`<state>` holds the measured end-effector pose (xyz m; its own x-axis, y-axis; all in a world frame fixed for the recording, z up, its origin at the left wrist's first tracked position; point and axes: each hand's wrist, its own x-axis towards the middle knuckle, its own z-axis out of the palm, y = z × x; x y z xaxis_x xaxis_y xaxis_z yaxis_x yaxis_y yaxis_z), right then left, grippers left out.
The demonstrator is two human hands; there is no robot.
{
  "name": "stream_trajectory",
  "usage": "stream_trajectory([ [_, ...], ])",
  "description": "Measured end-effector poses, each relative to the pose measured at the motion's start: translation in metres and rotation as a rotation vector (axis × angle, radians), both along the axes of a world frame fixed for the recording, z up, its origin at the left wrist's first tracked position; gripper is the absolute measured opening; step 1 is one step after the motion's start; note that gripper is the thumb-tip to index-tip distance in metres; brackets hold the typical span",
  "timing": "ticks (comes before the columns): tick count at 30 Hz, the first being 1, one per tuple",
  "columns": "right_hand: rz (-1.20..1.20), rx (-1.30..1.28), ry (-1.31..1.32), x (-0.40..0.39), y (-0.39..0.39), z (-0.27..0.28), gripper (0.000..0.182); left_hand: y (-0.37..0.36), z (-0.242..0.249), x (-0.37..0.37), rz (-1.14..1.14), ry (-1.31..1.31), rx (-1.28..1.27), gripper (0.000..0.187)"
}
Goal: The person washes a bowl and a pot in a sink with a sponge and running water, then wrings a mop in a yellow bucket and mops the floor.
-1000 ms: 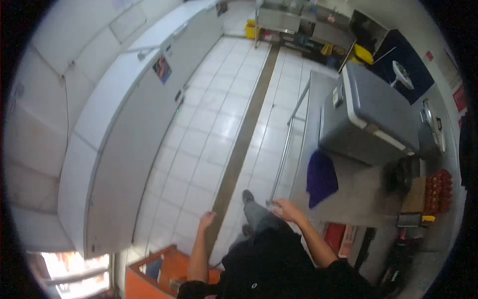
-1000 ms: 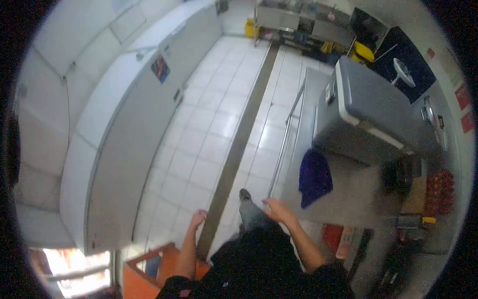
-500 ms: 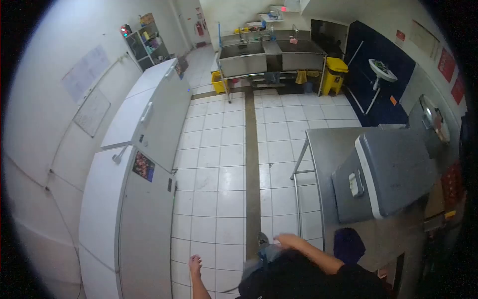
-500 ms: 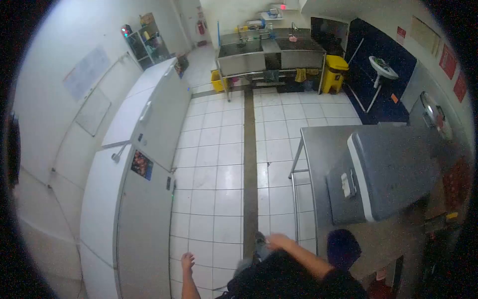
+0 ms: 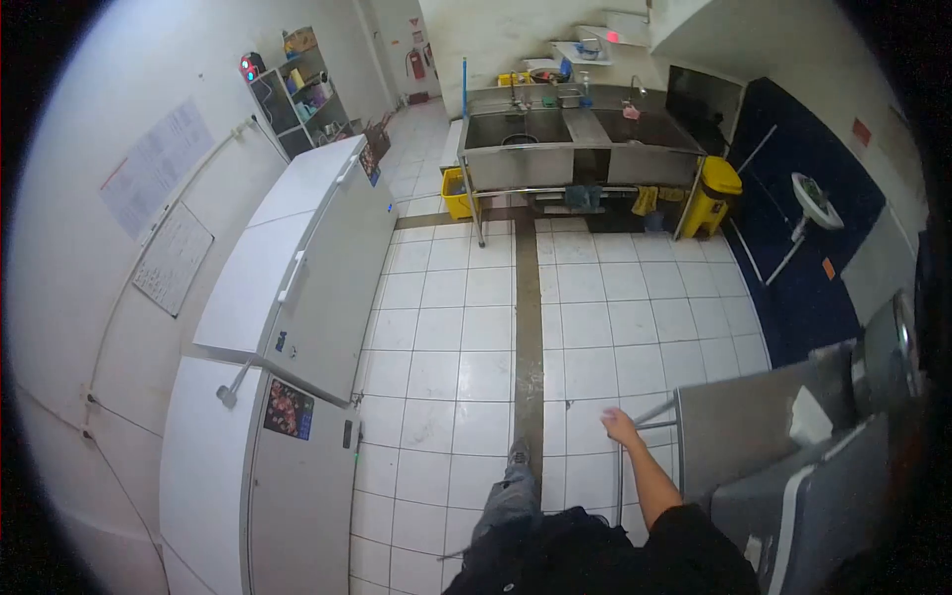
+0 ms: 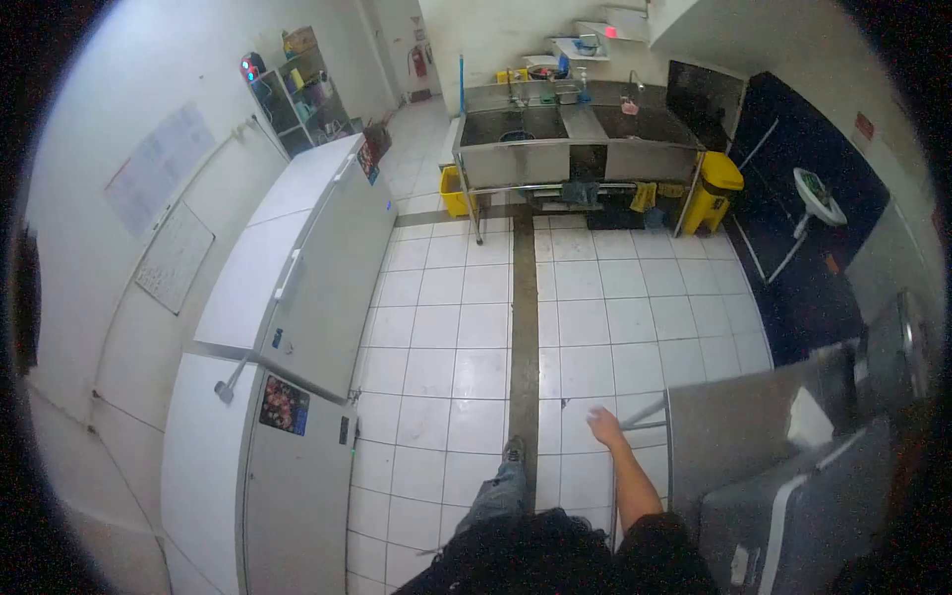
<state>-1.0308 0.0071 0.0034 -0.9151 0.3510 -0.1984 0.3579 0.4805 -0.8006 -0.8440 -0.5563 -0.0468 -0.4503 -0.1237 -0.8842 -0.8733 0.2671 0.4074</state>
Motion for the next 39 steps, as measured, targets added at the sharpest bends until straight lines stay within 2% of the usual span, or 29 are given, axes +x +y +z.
stream_trajectory([
  [1,0.096,0.244,-0.345,0.007,0.045,-0.077,0.032,-0.005,0.004,-0.036,-0.041,-0.007,-0.021,0.038],
  [2,-0.002,0.568,-0.004,0.037,0.07,-0.147,0.029,-0.007,0.006,-0.074,-0.089,-0.016,-0.038,0.039],
  [3,0.195,0.326,-0.753,0.045,0.091,-0.131,0.024,-0.016,0.003,-0.113,-0.158,-0.025,-0.073,0.041],
  [4,-0.269,0.014,-0.726,0.081,0.101,-0.156,0.024,-0.027,0.003,-0.151,-0.244,-0.034,-0.12,0.042],
  [5,-0.461,-0.301,-0.817,0.079,0.077,-0.06,0.021,-0.045,-0.007,-0.191,-0.372,-0.037,-0.191,0.044],
  [7,-0.762,-0.661,-0.656,0.118,0.084,-0.075,0.019,-0.073,-0.014,-0.3,-0.671,0.081,-0.394,0.047],
  [8,-0.39,-0.396,-0.71,0.137,0.079,-0.102,0.019,-0.077,-0.017,-0.363,-0.739,0.227,-0.458,0.048],
  [10,0.266,0.434,-0.702,0.183,0.084,-0.189,0.019,-0.033,0.026,-0.505,-0.628,0.681,-0.366,0.043],
  [12,-0.13,-0.082,-0.792,0.147,0.051,-0.119,0.019,0.055,0.101,-0.628,-0.488,0.696,-0.335,0.036],
  [15,-0.351,-0.362,-0.777,0.081,0.036,-0.088,0.019,0.152,0.094,-0.773,-0.43,0.909,-0.164,0.035],
  [17,-0.366,-0.416,-0.753,0.026,0.055,-0.087,0.019,0.233,0.12,-0.821,-0.413,0.94,0.009,0.034],
  [18,-0.365,-0.423,-0.74,-0.004,0.07,-0.089,0.019,0.266,0.127,-0.838,-0.537,0.864,-0.01,0.032],
  [19,-0.358,-0.419,-0.724,-0.036,0.085,-0.092,0.019,0.284,0.093,-0.859,-0.578,0.808,0.108,0.033],
  [20,-0.345,-0.406,-0.705,-0.065,0.102,-0.097,0.019,0.296,0.06,-0.877,-0.828,0.903,0.092,0.036],
  [21,-0.324,-0.391,-0.675,-0.096,0.12,-0.107,0.02,0.32,0.093,-0.876,-0.936,0.755,0.134,0.041],
  [22,-0.289,-0.371,-0.636,-0.127,0.138,-0.121,0.02,0.332,0.08,-0.886,-1.011,0.547,0.123,0.046],
  [24,-0.15,-0.385,-0.343,-0.168,0.184,-0.193,0.021,0.34,0.081,-0.885,-0.945,0.519,0.151,0.048],
  [25,-0.089,-0.564,0.036,-0.173,0.217,-0.263,0.021,0.331,0.064,-0.883,-0.83,0.474,0.152,0.047],
  [26,0.125,-0.057,-0.132,-0.256,0.243,-0.21,0.018,0.32,0.046,-0.883,-0.711,0.438,0.151,0.046],
  [27,0.325,0.463,-0.263,-0.344,0.27,-0.147,0.026,0.303,0.026,-0.883,-0.688,0.389,0.092,0.043],
  [28,0.156,0.167,-0.481,-0.402,0.307,-0.134,0.017,0.278,0.005,-0.882,-0.67,0.341,0.033,0.041],
  [29,0.297,0.375,-0.389,-0.458,0.344,-0.131,0.02,0.252,-0.017,-0.879,-0.662,0.334,0.062,0.038],
  [30,0.022,0.29,-0.334,-0.507,0.367,-0.119,0.023,0.24,-0.019,-0.88,-0.67,0.171,-0.067,0.04],
  [31,-0.25,0.195,-0.225,-0.556,0.391,-0.109,0.028,0.241,0.001,-0.882,-0.478,-0.027,-0.085,0.04],
  [32,-0.052,0.308,0.285,-0.594,0.419,-0.108,0.032,0.24,0.019,-0.882,-0.288,-0.231,-0.105,0.039],
  [33,-0.259,0.111,-0.232,-0.643,0.436,-0.076,0.026,0.237,0.024,-0.891,-0.261,-0.258,-0.083,0.038],
  [35,-0.517,-0.177,-0.138,-0.739,0.406,0.05,0.015,0.227,0.016,-0.929,-0.214,-0.29,-0.04,0.036],
  [38,-0.563,-0.24,0.027,-0.813,0.403,0.06,0.012,0.241,-0.045,-1.047,-0.424,-0.02,0.08,0.032],
  [39,-0.518,-0.29,-0.035,-0.828,0.394,0.062,0.012,0.252,-0.07,-1.093,-0.502,0.128,0.146,0.031],
])
